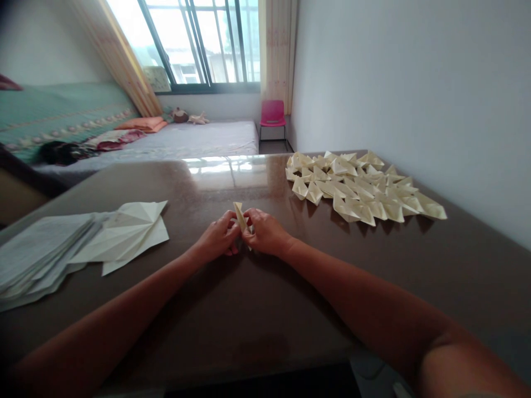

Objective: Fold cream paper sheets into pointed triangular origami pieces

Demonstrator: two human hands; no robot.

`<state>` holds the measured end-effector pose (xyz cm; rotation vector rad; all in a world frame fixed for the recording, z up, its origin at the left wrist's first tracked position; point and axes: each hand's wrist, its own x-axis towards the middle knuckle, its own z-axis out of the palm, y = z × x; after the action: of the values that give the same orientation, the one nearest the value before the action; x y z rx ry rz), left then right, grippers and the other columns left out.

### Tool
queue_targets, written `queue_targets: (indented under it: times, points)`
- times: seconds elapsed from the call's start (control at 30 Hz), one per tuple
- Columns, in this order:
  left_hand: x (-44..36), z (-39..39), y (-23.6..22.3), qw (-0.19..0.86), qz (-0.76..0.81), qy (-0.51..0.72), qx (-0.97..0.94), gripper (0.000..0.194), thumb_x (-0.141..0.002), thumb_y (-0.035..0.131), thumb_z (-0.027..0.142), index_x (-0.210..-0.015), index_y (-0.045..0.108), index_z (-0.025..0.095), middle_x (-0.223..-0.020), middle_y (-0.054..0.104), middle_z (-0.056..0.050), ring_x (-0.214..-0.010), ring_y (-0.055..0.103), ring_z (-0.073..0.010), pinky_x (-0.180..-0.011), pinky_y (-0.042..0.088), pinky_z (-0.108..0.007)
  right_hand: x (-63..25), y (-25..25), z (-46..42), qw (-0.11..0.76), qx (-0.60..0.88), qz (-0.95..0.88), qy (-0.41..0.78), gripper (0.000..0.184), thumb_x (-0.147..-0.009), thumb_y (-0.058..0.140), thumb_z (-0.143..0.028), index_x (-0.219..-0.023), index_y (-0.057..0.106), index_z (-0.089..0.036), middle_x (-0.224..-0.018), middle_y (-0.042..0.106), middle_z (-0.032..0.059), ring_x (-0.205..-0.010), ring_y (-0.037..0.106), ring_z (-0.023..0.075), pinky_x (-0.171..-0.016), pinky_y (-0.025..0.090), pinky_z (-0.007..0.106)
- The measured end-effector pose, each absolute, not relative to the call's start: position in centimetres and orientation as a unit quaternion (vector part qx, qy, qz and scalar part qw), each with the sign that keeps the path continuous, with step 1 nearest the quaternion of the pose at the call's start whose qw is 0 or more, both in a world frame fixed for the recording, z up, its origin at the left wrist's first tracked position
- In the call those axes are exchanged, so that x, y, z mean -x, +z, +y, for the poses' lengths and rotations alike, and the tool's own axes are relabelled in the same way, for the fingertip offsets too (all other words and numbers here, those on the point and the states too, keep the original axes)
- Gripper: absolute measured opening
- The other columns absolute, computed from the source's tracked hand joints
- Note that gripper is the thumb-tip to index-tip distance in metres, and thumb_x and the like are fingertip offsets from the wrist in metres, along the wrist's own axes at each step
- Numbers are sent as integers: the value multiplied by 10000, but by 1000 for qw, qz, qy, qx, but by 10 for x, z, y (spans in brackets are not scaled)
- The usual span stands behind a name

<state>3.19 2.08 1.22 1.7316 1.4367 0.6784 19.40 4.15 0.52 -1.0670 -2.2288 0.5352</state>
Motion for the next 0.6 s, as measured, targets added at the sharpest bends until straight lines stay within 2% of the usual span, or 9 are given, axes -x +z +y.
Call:
queue_targets:
  times: [0.2, 0.33, 0.47, 0.6]
  points:
    - [-38, 15, 15, 269, 569, 271, -729, 234, -902, 423, 414, -1009, 449, 207, -745, 672, -7, -408, 575, -96, -439, 441, -191, -193, 6, 35, 301, 388, -858, 150, 202, -776, 518, -126, -974, 507, -164, -916, 605, 63, -805, 565, 166, -719, 418, 258]
    - [-33, 16, 10, 305, 548, 287, -724, 270, -886, 441, 462, -1003, 411, 220, -770, 669, 3, -389, 560, -94, -406, 417, -186, -194, 6, 33, 298, 389, -860, 144, 191, -775, 504, -125, -962, 498, -167, -928, 598, 65, -785, 558, 161, -713, 412, 254]
    - [-28, 16, 8, 345, 531, 282, -721, 214, -909, 372, 425, -1000, 409, 235, -800, 657, 4, -410, 568, -93, -382, 388, -172, -198, 6, 37, 290, 402, -850, 179, 254, -763, 514, -121, -1012, 506, -173, -923, 611, 44, -753, 561, 145, -696, 408, 236]
    - [-31, 14, 9, 228, 554, 237, -765, 101, -898, 394, 320, -932, 435, 234, -679, 634, 5, -520, 614, -142, -510, 416, -216, -198, 6, 40, 271, 431, -847, 152, 148, -846, 506, -242, -982, 510, -183, -890, 632, 39, -742, 574, 155, -677, 390, 244]
